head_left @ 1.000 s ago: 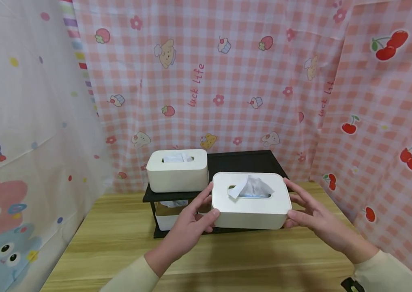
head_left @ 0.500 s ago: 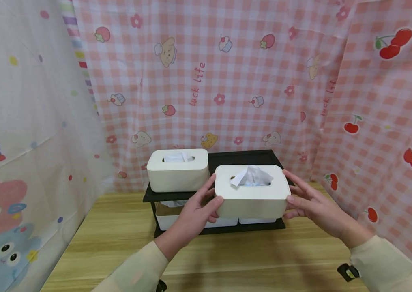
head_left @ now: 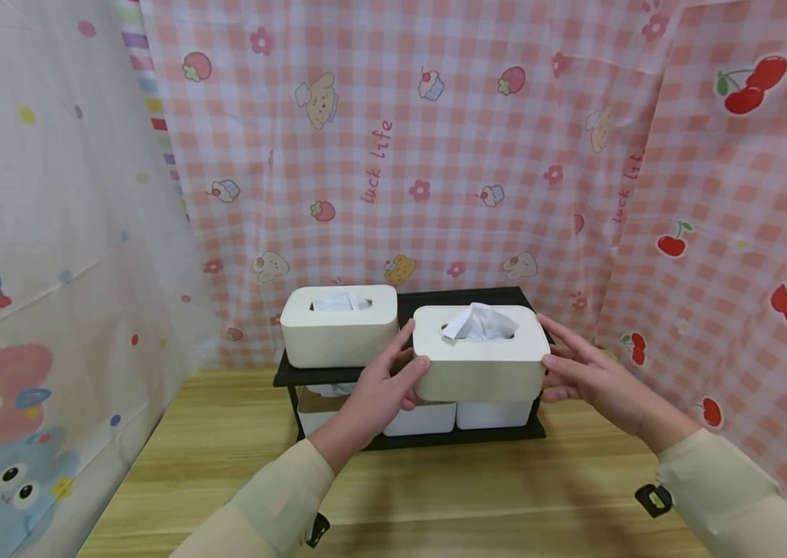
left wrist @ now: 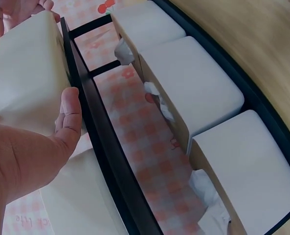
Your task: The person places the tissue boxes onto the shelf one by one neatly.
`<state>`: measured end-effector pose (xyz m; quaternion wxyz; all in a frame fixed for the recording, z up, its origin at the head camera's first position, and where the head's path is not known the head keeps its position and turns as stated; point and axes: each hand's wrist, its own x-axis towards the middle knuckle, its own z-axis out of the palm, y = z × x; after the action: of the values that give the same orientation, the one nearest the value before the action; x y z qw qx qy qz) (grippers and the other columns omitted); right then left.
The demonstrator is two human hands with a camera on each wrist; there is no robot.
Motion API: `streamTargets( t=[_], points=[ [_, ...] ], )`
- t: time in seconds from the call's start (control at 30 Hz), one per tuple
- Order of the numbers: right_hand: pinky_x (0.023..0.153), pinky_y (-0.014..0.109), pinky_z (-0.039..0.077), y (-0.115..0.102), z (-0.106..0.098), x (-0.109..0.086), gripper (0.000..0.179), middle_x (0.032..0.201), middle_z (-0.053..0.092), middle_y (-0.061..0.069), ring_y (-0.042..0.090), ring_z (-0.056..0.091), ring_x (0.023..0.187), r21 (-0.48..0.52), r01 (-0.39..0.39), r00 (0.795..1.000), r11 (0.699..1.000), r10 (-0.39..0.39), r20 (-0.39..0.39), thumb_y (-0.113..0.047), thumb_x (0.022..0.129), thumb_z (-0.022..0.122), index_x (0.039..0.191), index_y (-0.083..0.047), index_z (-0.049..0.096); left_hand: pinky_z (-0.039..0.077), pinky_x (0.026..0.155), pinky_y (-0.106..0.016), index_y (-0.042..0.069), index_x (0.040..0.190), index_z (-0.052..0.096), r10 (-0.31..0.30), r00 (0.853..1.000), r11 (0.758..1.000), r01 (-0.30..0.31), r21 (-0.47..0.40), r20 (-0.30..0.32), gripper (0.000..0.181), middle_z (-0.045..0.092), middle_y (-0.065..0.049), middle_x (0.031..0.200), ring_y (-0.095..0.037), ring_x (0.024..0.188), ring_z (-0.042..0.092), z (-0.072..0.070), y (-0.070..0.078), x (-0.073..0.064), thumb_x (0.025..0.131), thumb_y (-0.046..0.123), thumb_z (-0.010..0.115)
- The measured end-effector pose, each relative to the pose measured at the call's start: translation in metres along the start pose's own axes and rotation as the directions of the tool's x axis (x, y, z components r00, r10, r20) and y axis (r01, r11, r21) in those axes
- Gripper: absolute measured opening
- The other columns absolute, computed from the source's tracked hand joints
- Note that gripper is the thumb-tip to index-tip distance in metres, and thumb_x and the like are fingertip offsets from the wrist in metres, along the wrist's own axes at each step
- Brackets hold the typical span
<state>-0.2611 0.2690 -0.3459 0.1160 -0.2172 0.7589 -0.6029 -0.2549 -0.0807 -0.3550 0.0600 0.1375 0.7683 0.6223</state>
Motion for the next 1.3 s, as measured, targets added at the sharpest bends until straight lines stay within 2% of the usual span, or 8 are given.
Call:
streamTargets(
  t=[0.1, 0.37, 0.5, 0.67, 0.77, 0.9, 1.13, 1.3],
  points=[
    [0.092, 0.039, 0.063, -0.001, -0.001, 0.003, 0.070, 0.144, 0.054, 0.005, 0.025, 0.074, 0.113, -0.012, -0.004, 1.000, 1.000, 0.004, -0.010, -0.028, 0.117, 0.044, 0.174, -0.023, 0.005, 0.063, 0.084, -0.039, 0.045, 0.168, 0.027, -0.013, 1.000, 1.000, 0.013, 0.004, -0.012, 0.068, 0.044, -0.016, 0.167, -0.028, 0.087, 0.067, 0.001, 0.001, 0.005, 0.109, 0.050, 0.059],
    [0.093, 0.036, 0.063, -0.002, 0.000, 0.009, 0.070, 0.166, 0.035, 0.029, 0.018, 0.074, 0.114, -0.038, -0.030, 0.998, 0.999, 0.027, -0.064, -0.035, 0.117, 0.043, 0.174, -0.022, 0.006, 0.062, 0.088, -0.041, 0.043, 0.168, 0.028, -0.033, 0.998, 0.999, 0.034, 0.020, -0.044, 0.070, 0.047, -0.013, 0.165, -0.026, 0.091, 0.067, 0.002, 0.002, 0.011, 0.107, 0.054, 0.060],
    [0.093, 0.033, 0.063, -0.002, 0.003, 0.013, 0.073, 0.169, 0.035, 0.029, 0.019, 0.073, 0.114, -0.074, -0.062, 0.992, 0.995, 0.053, -0.119, -0.042, 0.115, 0.048, 0.174, -0.025, 0.009, 0.062, 0.093, -0.040, 0.034, 0.169, 0.031, -0.012, 0.997, 0.999, 0.014, 0.039, -0.072, 0.070, 0.047, -0.012, 0.166, -0.027, 0.104, 0.070, 0.004, 0.001, 0.011, 0.108, 0.052, 0.060],
    [0.094, 0.034, 0.063, -0.001, 0.004, 0.019, 0.076, 0.169, 0.036, 0.028, 0.028, 0.070, 0.117, -0.123, -0.094, 0.980, 0.988, 0.070, -0.185, -0.048, 0.112, 0.051, 0.174, -0.028, 0.012, 0.061, 0.100, -0.045, 0.025, 0.170, 0.029, 0.009, 0.999, 0.999, -0.007, 0.052, -0.049, 0.075, 0.040, -0.013, 0.170, -0.032, 0.117, 0.069, 0.006, 0.000, 0.011, 0.107, 0.051, 0.061],
    [0.093, 0.035, 0.063, -0.001, 0.005, 0.021, 0.076, 0.168, 0.039, 0.028, 0.028, 0.069, 0.115, -0.151, -0.102, 0.974, 0.983, 0.068, -0.215, -0.050, 0.112, 0.052, 0.174, -0.029, 0.014, 0.060, 0.104, -0.049, 0.026, 0.171, 0.026, 0.004, 1.000, 0.998, -0.002, 0.055, -0.029, 0.079, 0.037, -0.011, 0.173, -0.036, 0.121, 0.067, 0.006, 0.000, 0.012, 0.107, 0.053, 0.062],
    [0.087, 0.032, 0.063, 0.000, 0.006, 0.026, 0.076, 0.166, 0.043, 0.027, 0.024, 0.069, 0.110, -0.187, -0.108, 0.966, 0.976, 0.059, -0.250, -0.051, 0.111, 0.054, 0.173, -0.029, 0.017, 0.058, 0.107, -0.051, 0.029, 0.172, 0.023, -0.019, 0.999, 0.998, 0.021, 0.066, -0.025, 0.081, 0.035, -0.008, 0.174, -0.032, 0.131, 0.064, 0.003, 0.000, 0.014, 0.106, 0.055, 0.062],
    [0.085, 0.029, 0.060, 0.003, 0.009, 0.030, 0.072, 0.163, 0.047, 0.028, 0.034, 0.069, 0.123, -0.264, -0.116, 0.951, 0.958, 0.030, -0.309, -0.050, 0.111, 0.053, 0.172, -0.025, 0.025, 0.060, 0.100, -0.047, 0.026, 0.173, 0.021, -0.004, 1.000, 0.999, 0.004, 0.051, -0.003, 0.082, 0.035, -0.008, 0.173, -0.024, 0.107, 0.066, 0.004, 0.002, 0.012, 0.107, 0.051, 0.063],
    [0.086, 0.025, 0.058, 0.002, 0.011, 0.027, 0.070, 0.161, 0.050, 0.027, 0.043, 0.062, 0.135, -0.289, -0.109, 0.941, 0.951, 0.004, -0.339, -0.049, 0.111, 0.054, 0.171, -0.022, 0.030, 0.061, 0.099, -0.044, 0.027, 0.172, 0.020, 0.027, 1.000, 0.999, -0.027, 0.031, 0.003, 0.083, 0.031, -0.006, 0.176, -0.022, 0.111, 0.068, 0.007, 0.003, 0.009, 0.106, 0.048, 0.065]
  ],
)
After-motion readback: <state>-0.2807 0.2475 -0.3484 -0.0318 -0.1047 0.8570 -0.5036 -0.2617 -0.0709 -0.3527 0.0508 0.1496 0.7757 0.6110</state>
